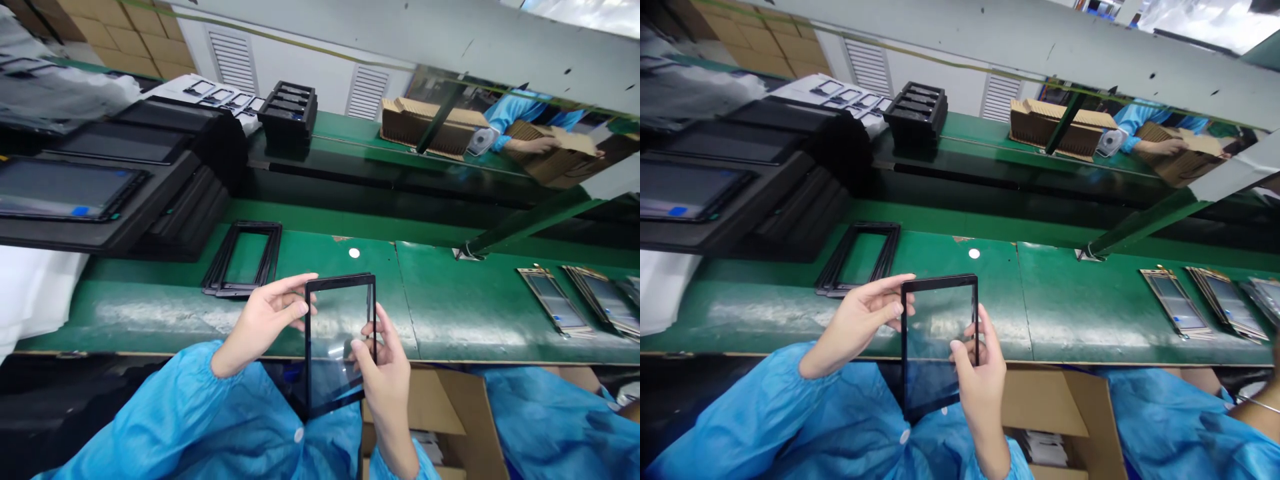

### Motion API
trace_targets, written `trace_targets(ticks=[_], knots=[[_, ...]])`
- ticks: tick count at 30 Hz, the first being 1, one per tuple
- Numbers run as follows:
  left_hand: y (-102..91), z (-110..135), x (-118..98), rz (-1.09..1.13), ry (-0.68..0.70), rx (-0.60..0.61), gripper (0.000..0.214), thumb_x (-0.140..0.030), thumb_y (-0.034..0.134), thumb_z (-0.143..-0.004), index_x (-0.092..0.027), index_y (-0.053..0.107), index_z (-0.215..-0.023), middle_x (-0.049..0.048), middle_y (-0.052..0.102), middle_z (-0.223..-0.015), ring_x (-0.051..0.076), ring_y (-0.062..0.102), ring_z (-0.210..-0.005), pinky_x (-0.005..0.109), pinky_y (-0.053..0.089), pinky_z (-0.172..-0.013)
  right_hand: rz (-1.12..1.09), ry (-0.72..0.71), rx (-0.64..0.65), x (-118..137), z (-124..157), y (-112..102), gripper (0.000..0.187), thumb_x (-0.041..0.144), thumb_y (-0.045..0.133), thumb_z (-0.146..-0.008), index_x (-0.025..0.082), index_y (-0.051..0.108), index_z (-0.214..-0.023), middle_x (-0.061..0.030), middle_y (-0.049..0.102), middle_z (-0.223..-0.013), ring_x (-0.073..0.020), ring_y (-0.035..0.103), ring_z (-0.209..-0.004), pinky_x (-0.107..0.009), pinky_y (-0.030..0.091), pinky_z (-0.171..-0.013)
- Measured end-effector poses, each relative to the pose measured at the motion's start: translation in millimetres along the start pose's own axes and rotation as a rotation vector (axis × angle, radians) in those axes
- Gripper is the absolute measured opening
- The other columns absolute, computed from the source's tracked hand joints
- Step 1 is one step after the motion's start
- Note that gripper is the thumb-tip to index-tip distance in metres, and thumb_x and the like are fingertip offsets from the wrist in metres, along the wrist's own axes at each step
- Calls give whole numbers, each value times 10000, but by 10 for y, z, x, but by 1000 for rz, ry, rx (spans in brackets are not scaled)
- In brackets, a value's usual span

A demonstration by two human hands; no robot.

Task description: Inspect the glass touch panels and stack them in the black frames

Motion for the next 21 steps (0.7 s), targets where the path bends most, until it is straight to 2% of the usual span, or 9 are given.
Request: trace_targets(ticks=[7,8,10,12,13,15,17,19,21], knots=[[35,8,11,0,-4,-21,572,-367,894,-835,-214,751,-1368,125,828,-1058,269,820,-926,228,657,-605,105,-66,-16,-134,23,-32,688,374,786,-904,300,559,-1550,-22,665,-1034,-127,632,-678,-265,573,-602],[44,11,-5,-24,-3,-39,565,-371,891,-832,-204,760,-1356,128,828,-1056,280,827,-925,234,660,-603,172,-131,-34,-139,23,-49,650,370,775,-916,304,582,-1533,-41,663,-1083,-153,662,-759,-292,594,-666],[57,23,-44,-91,7,-74,541,-374,887,-822,-182,784,-1318,121,831,-1000,302,839,-901,249,666,-597,332,-304,-86,-94,6,-86,566,359,772,-920,307,651,-1471,-100,626,-1303,-247,686,-1079,-391,606,-897],[55,45,-77,-169,27,-81,498,-359,883,-808,-177,814,-1267,101,832,-919,315,845,-870,261,668,-590,391,-425,-101,22,-47,-121,555,350,747,-939,317,639,-1483,-118,511,-1555,-323,552,-1395,-498,498,-1128],[49,60,-87,-204,37,-65,474,-348,878,-805,-183,826,-1247,92,834,-887,314,846,-855,265,669,-590,352,-424,-76,96,-88,-137,573,350,717,-963,326,596,-1522,-114,491,-1608,-328,518,-1450,-525,461,-1171],[32,95,-96,-251,57,-23,421,-331,861,-814,-206,844,-1216,79,842,-852,300,847,-824,260,668,-594,200,-323,17,242,-187,-165,575,361,658,-1005,309,540,-1566,-125,651,-1487,-299,657,-1320,-513,525,-1110],[15,132,-99,-267,74,14,388,-325,841,-837,-228,848,-1212,73,853,-845,278,847,-799,254,672,-615,91,-196,87,352,-279,-187,483,388,665,-1002,249,646,-1464,-109,832,-1099,-263,795,-982,-447,620,-930],[2,160,-105,-279,75,36,375,-320,837,-846,-239,849,-1212,72,860,-848,264,846,-783,253,679,-647,71,-137,97,407,-338,-201,350,409,722,-960,200,783,-1234,-68,823,-770,-237,787,-725,-385,635,-772],[-5,173,-113,-293,72,45,371,-317,850,-836,-244,854,-1200,73,862,-849,261,845,-774,252,680,-659,74,-131,81,417,-354,-201,269,405,762,-922,189,826,-1069,-45,787,-645,-220,762,-628,-350,624,-704]])
Point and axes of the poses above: each hand's wrist, its own z-axis away from the middle knuckle, its own y-axis out of the palm, x = y × z, the point moved 1 cm from there along -z, towards the middle knuckle
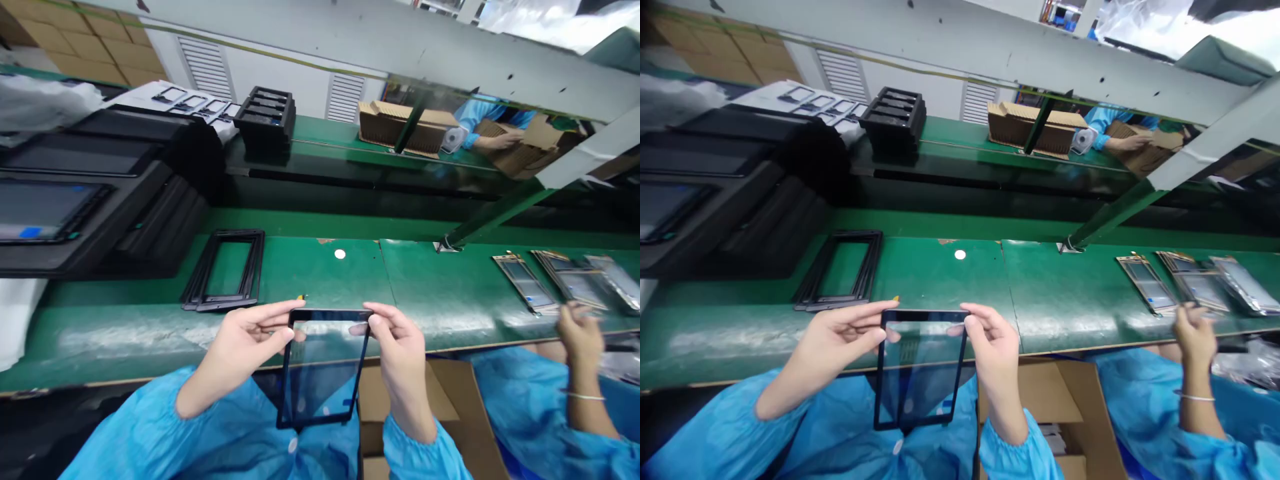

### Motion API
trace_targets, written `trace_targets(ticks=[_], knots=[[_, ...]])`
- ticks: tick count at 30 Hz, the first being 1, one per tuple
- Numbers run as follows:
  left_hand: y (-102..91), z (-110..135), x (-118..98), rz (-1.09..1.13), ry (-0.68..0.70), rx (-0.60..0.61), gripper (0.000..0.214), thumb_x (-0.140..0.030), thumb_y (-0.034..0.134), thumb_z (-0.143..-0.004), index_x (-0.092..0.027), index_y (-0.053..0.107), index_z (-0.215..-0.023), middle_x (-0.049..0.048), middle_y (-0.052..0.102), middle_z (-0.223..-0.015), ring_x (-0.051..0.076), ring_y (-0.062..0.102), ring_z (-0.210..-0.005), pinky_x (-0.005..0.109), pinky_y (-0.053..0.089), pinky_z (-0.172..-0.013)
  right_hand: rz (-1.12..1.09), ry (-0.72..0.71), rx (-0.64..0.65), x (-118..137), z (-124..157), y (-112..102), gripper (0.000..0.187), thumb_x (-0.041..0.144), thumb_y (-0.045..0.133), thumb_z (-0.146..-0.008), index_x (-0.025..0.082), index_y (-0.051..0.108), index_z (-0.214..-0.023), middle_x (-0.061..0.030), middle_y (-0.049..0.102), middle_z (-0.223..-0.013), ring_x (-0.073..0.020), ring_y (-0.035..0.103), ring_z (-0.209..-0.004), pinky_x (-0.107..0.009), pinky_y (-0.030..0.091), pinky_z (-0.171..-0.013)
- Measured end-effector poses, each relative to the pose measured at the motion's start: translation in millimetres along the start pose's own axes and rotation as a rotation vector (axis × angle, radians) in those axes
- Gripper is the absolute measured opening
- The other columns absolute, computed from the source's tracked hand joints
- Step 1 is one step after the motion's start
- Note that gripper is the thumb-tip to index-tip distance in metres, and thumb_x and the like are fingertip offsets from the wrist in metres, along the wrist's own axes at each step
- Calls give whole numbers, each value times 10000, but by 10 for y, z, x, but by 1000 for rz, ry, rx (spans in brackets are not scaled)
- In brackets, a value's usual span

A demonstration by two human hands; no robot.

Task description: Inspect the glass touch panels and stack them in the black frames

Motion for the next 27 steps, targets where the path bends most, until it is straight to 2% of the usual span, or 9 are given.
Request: trace_targets(ticks=[9,11,13,15,18,19,22,24,27], knots=[[-51,-11,27,-61,21,25,368,-414,841,-852,-253,856,-1183,86,855,-810,284,838,-730,280,682,-624,-9,-64,-82,68,50,93,214,400,798,-877,195,840,-921,-33,776,-598,-223,777,-573,-334,652,-646],[-39,-9,-7,-174,100,33,334,-405,788,-897,-268,848,-1196,103,865,-1021,295,843,-855,298,690,-698,-16,-74,-72,80,55,134,199,388,798,-880,198,842,-922,-30,781,-602,-221,784,-573,-322,656,-641],[7,-8,-76,-387,230,48,317,-380,759,-912,-299,840,-1208,99,776,-1348,318,799,-1086,335,676,-858,-19,-59,-13,65,73,208,193,381,805,-879,199,844,-929,-42,810,-659,-217,793,-583,-311,660,-644],[78,-16,-156,-586,328,145,387,-333,742,-915,-334,796,-1297,66,710,-1460,320,745,-1203,354,636,-954,-39,-19,85,25,96,291,259,404,835,-860,199,846,-1019,-51,835,-727,-222,804,-606,-311,664,-651],[148,-50,-216,-645,282,388,524,-252,653,-966,-365,655,-1477,15,833,-1160,253,798,-989,301,623,-836,-99,66,199,-55,99,306,420,502,851,-848,206,833,-1145,-67,859,-832,-246,832,-714,-340,678,-727],[143,-63,-211,-607,228,420,510,-252,625,-988,-358,637,-1487,-1,844,-1053,230,800,-895,277,613,-778,-104,88,213,-82,86,259,440,543,826,-869,208,833,-1154,-81,865,-887,-254,840,-775,-354,678,-777],[53,-85,-122,-368,51,263,414,-348,613,-1021,-278,627,-1429,23,827,-964,190,755,-712,249,589,-640,-36,145,201,-172,28,7,472,630,727,-933,195,852,-1069,-120,864,-980,-271,842,-882,-376,665,-859],[-16,-71,-35,-170,-37,118,435,-398,640,-1009,-237,570,-1407,58,822,-991,184,733,-669,248,581,-567,-5,173,176,-244,5,-160,506,662,703,-936,182,850,-997,-124,860,-883,-276,840,-798,-375,670,-791],[-51,-24,67,-7,-84,-10,495,-419,702,-976,-218,517,-1388,79,825,-978,182,723,-645,246,570,-518,-75,194,104,-335,11,-265,507,672,692,-934,181,814,-910,-106,834,-741,-272,803,-617,-365,657,-635]])
Point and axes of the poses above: each hand's wrist, its own z-axis away from the middle knuckle, its own y-axis out of the palm, x = y × z, the point moved 1 cm from there along -z, towards the middle knuckle
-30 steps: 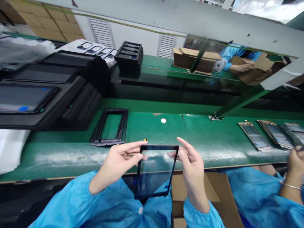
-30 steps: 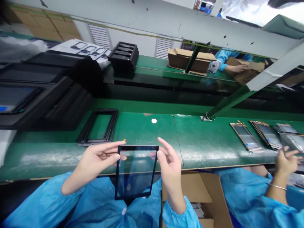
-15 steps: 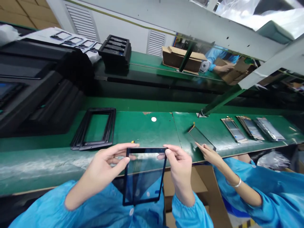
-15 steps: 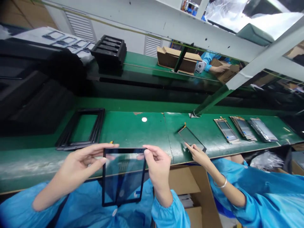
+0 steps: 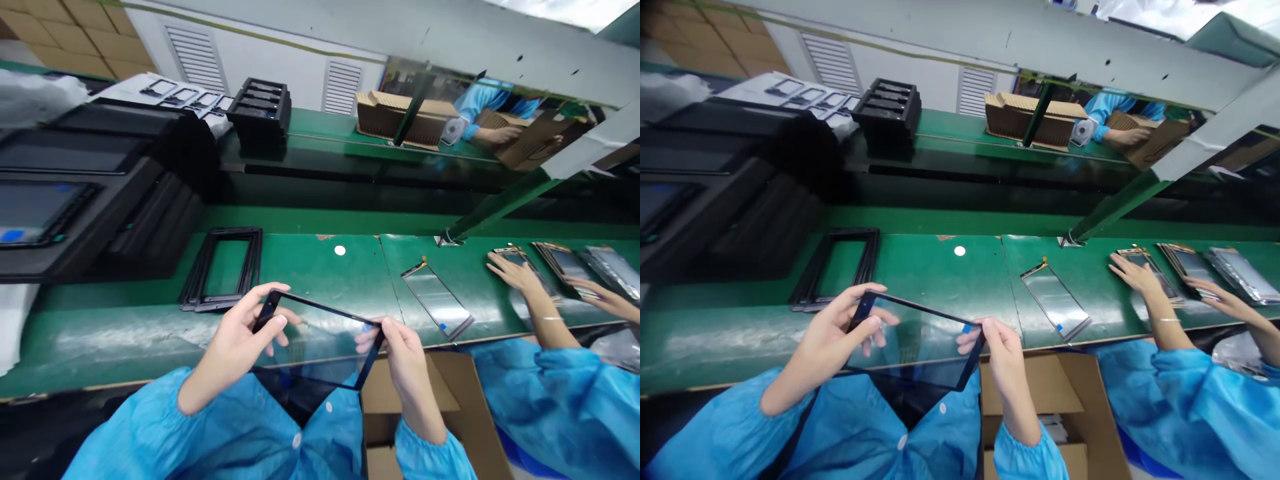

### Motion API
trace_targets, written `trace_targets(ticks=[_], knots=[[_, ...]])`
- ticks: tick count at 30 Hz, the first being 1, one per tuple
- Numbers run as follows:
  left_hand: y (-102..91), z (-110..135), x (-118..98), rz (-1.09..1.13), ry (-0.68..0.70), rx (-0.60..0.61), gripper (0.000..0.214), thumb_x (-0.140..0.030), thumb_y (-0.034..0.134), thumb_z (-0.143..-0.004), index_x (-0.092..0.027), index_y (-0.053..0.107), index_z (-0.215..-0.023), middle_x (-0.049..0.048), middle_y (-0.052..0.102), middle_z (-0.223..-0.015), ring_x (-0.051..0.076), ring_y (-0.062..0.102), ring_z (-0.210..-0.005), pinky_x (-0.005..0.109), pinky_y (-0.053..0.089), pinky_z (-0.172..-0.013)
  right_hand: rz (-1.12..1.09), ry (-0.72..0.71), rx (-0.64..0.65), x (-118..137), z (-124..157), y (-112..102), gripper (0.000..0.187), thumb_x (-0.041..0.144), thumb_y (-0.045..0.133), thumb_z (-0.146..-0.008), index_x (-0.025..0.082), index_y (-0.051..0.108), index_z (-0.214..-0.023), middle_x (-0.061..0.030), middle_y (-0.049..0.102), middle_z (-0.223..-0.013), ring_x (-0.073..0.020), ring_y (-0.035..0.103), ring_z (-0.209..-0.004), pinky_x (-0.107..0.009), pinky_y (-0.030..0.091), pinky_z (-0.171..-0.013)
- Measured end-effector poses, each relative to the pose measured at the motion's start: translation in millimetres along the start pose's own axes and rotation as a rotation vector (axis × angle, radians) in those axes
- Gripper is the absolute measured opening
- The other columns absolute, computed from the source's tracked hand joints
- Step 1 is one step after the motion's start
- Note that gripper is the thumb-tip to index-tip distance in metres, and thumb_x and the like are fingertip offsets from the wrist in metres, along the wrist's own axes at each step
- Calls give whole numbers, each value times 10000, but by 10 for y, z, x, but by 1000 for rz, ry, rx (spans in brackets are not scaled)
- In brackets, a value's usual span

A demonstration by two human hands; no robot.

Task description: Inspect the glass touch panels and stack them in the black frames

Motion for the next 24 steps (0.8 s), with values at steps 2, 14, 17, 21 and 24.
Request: trace_targets(ticks=[2,14,17,21,24], knots=[[12,25,44,35,-2,-50,521,-424,730,-958,-210,510,-1379,84,830,-957,181,724,-633,250,575,-517,-40,-2,-45,-24,9,22,493,660,693,-935,185,788,-845,-97,819,-695,-265,782,-564,-358,645,-596],[25,58,205,94,22,-83,543,-442,749,-948,-208,480,-1358,77,827,-907,195,737,-580,263,588,-464,-27,-152,-174,89,119,171,450,599,683,-969,182,794,-842,-70,799,-633,-193,748,-489,-253,605,-519],[11,32,207,12,61,-80,500,-447,695,-983,-204,494,-1371,104,825,-975,211,749,-599,294,602,-477,-63,-162,-141,99,160,162,354,501,766,-931,197,799,-1110,-60,834,-719,-206,789,-549,-275,647,-579],[-16,-37,60,-459,409,-155,476,-325,671,-992,-236,574,-1449,160,682,-1455,318,729,-1220,504,601,-1040,38,-195,-148,128,243,196,247,414,778,-941,209,797,-1078,-68,845,-753,-228,824,-627,-276,669,-627],[16,-118,-93,-800,715,-17,347,-268,688,-991,-276,718,-1336,71,743,-1391,310,649,-1341,596,280,-1303,96,-221,-117,137,307,240,226,406,757,-964,214,803,-1075,-65,840,-733,-250,845,-707,-278,680,-667]])
Point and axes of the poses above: each hand's wrist, its own z-axis away from the middle knuckle, its own y-axis out of the palm, x = y × z, the point moved 1 cm from there along -z, towards the middle knuckle
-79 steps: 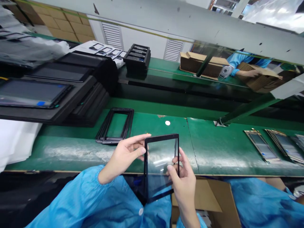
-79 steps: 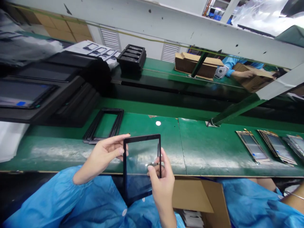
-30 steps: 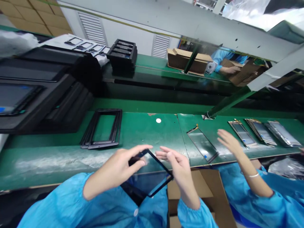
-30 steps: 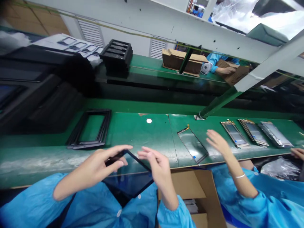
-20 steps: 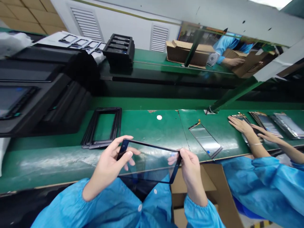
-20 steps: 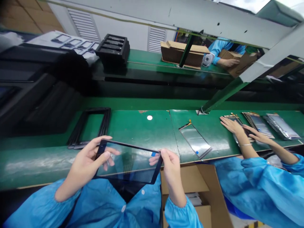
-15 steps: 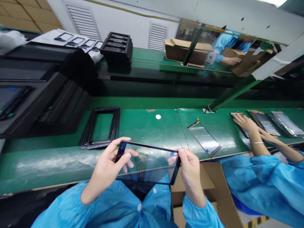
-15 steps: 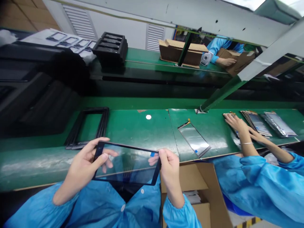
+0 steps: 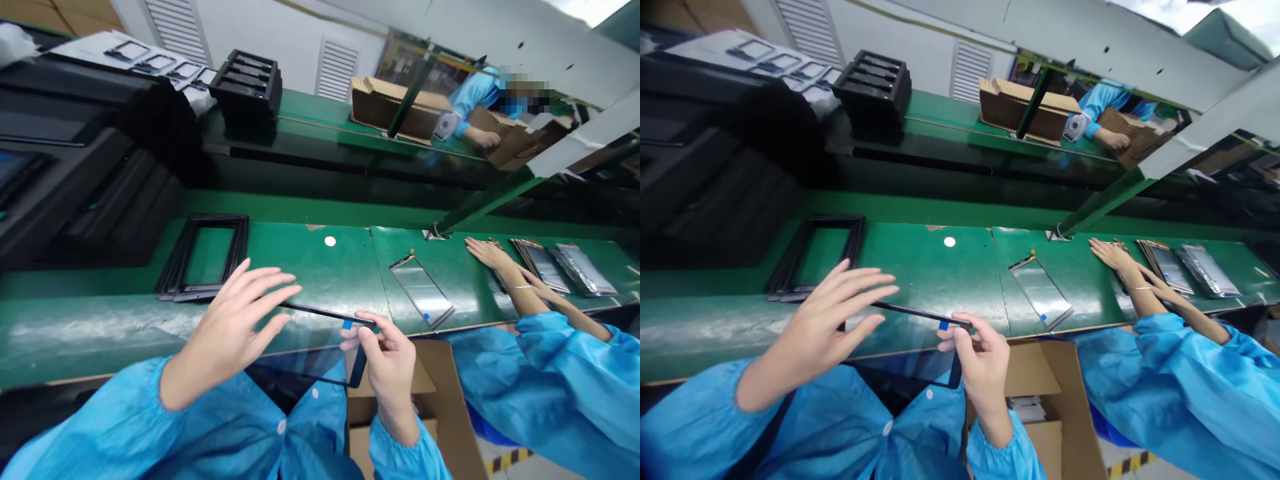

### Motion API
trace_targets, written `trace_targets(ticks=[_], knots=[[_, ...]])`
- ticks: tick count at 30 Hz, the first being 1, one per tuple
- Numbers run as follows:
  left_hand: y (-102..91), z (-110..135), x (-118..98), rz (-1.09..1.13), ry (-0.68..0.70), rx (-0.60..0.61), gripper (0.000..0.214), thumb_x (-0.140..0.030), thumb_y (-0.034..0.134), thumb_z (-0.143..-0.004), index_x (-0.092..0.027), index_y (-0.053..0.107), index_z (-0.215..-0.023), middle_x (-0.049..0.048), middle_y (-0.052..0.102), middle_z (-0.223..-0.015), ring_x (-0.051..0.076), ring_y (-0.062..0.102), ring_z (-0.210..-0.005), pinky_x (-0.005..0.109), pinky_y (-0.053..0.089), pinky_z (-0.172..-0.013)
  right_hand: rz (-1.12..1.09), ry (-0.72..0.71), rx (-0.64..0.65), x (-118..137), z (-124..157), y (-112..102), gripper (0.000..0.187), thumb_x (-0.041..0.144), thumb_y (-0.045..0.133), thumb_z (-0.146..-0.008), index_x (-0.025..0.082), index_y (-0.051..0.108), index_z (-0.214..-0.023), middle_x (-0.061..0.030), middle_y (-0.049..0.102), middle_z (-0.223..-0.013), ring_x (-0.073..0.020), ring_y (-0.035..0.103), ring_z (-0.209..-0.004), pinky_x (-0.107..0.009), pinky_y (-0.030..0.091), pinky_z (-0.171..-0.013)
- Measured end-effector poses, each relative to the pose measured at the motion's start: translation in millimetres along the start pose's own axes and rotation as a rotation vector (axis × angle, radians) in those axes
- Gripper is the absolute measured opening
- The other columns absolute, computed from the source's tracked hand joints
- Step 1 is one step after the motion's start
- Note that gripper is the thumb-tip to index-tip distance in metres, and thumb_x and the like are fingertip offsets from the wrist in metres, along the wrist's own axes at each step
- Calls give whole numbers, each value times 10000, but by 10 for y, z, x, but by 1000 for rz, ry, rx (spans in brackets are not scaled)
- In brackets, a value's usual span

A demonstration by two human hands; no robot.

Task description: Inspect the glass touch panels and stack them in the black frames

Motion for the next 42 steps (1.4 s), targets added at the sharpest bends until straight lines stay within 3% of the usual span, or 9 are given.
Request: trace_targets(ticks=[4,8,11,15,20,25,35,39,42], knots=[[-1,-139,-21,23,173,131,167,-263,649,-1048,-240,803,-1109,6,848,-1041,208,764,-1024,492,343,-1278,13,4,-1,17,44,4,215,402,750,-970,215,808,-1058,-61,834,-713,-260,843,-694,-282,685,-653],[27,-134,-59,39,188,109,206,-238,599,-1067,-221,797,-1119,27,850,-1058,207,778,-958,429,490,-1143,8,24,-16,7,28,7,234,411,754,-962,205,810,-1058,-56,824,-679,-260,837,-661,-284,679,-619],[94,-114,-132,58,133,228,287,-270,548,-1077,-230,787,-1233,61,843,-1124,256,790,-1000,375,590,-941,-11,41,67,-2,6,95,239,411,761,-953,207,819,-1065,-58,838,-732,-243,824,-621,-289,674,-607],[200,-113,-212,287,-117,414,359,-332,516,-1085,-299,763,-1344,44,856,-1053,260,814,-854,326,611,-748,-119,110,242,-25,-32,212,368,491,771,-938,239,825,-1201,-63,860,-851,-262,842,-734,-378,703,-748],[244,-22,-216,808,-606,359,413,-429,568,-1062,-216,759,-1361,108,854,-1076,254,825,-821,303,642,-668,-203,211,125,-143,-129,70,440,593,705,-964,212,859,-1122,-128,863,-967,-293,848,-811,-361,695,-706],[279,71,-262,1012,-785,270,470,-452,663,-1007,-159,733,-1368,187,825,-1191,264,834,-834,295,659,-644,-185,185,57,-178,-166,18,482,644,698,-942,194,860,-882,-103,833,-727,-283,816,-632,-370,681,-643],[320,142,-217,984,-768,285,457,-488,668,-1000,-156,764,-1299,199,809,-1231,312,836,-886,357,690,-693,-22,54,25,34,-150,36,402,540,658,-985,229,788,-766,-30,803,-639,-230,759,-532,-322,635,-572],[217,61,-226,661,-527,290,581,-353,746,-940,-311,640,-1510,88,763,-1378,293,785,-1121,370,644,-952,64,29,187,8,-134,150,334,440,657,-995,233,816,-786,-15,813,-663,-205,772,-566,-292,628,-608],[189,6,-250,541,-373,494,660,-289,760,-899,-378,605,-1535,41,825,-1222,251,811,-875,346,660,-832,43,38,329,1,-133,257,173,380,761,-915,251,853,-847,2,823,-695,-198,776,-586,-284,629,-621]])
Point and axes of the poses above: each hand's wrist, its own z-axis away from the middle knuckle, its own y-axis out of the palm, x = y × z, the point moved 1 cm from there along -z, towards the middle knuckle
